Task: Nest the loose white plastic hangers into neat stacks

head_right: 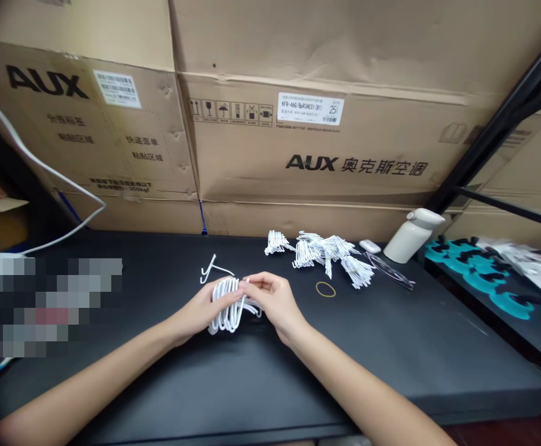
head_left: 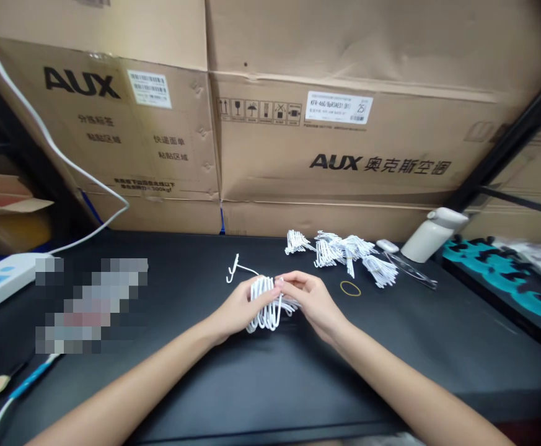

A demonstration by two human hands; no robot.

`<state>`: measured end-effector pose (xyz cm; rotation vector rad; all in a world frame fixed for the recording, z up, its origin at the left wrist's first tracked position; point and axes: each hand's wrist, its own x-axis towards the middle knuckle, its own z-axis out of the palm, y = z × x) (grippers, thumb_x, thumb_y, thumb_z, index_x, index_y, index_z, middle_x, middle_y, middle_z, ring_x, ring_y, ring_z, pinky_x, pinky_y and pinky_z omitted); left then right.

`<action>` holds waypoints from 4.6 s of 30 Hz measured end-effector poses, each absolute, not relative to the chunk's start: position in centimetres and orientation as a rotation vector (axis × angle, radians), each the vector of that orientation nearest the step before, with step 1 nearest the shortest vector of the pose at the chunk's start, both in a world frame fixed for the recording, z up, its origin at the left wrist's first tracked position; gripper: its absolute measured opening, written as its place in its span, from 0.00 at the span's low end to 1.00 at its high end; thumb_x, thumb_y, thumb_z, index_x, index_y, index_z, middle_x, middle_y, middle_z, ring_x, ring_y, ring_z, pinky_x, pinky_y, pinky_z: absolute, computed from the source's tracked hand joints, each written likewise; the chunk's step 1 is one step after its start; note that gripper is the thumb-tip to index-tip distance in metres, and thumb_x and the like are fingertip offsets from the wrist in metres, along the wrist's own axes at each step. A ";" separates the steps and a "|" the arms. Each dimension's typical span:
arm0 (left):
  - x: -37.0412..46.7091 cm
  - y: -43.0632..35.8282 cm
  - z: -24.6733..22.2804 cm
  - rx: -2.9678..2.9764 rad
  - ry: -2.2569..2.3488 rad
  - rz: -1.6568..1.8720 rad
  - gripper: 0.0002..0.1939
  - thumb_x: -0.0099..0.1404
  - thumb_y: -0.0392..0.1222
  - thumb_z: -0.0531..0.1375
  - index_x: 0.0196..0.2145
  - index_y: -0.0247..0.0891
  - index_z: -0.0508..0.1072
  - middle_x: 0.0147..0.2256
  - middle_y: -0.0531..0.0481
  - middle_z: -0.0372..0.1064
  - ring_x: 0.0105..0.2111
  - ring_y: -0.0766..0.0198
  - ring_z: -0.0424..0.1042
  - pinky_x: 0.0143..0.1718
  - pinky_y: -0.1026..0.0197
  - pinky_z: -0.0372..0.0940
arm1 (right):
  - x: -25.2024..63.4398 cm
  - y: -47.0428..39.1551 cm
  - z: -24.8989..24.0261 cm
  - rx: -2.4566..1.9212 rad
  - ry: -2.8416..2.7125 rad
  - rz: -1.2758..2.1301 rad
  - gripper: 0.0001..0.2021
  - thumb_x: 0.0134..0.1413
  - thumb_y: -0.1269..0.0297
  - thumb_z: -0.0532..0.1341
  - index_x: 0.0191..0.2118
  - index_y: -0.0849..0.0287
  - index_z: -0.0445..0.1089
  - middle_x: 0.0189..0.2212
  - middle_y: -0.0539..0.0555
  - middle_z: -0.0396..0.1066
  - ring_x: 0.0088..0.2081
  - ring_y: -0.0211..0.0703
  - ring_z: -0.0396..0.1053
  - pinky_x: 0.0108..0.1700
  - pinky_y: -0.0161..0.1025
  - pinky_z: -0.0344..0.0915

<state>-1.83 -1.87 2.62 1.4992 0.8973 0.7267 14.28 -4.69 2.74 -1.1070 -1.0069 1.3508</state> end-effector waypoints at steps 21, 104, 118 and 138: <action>-1.7 -2.5 3.1 1.242 0.737 0.612 0.23 0.57 0.50 0.65 0.44 0.37 0.63 0.32 0.47 0.73 0.26 0.60 0.76 0.27 0.61 0.71 | 13.5 -5.4 2.8 -1.099 -0.988 1.264 0.15 0.39 0.55 0.70 0.32 0.60 0.76 0.32 0.55 0.76 0.37 0.45 0.72 0.42 0.41 0.67; 0.9 -4.7 2.5 1.035 0.937 0.512 0.22 0.55 0.53 0.64 0.42 0.37 0.69 0.25 0.52 0.70 0.21 0.65 0.69 0.19 0.65 0.67 | 17.2 -7.4 2.0 -1.215 -0.832 1.636 0.15 0.34 0.58 0.73 0.28 0.60 0.71 0.24 0.49 0.73 0.27 0.36 0.70 0.30 0.32 0.67; 0.8 -4.5 2.2 0.948 0.943 0.468 0.21 0.55 0.53 0.65 0.39 0.38 0.64 0.26 0.50 0.73 0.24 0.58 0.75 0.26 0.56 0.71 | 17.4 -6.8 1.6 -1.211 -0.743 1.733 0.15 0.33 0.59 0.73 0.28 0.61 0.72 0.26 0.51 0.74 0.27 0.37 0.71 0.32 0.35 0.68; 0.7 -4.8 2.8 1.034 0.894 0.501 0.22 0.52 0.52 0.66 0.40 0.38 0.67 0.34 0.47 0.74 0.32 0.56 0.75 0.28 0.57 0.72 | 19.3 -5.9 1.6 -1.196 -1.135 1.510 0.12 0.41 0.59 0.70 0.34 0.58 0.79 0.30 0.53 0.77 0.34 0.42 0.73 0.42 0.42 0.70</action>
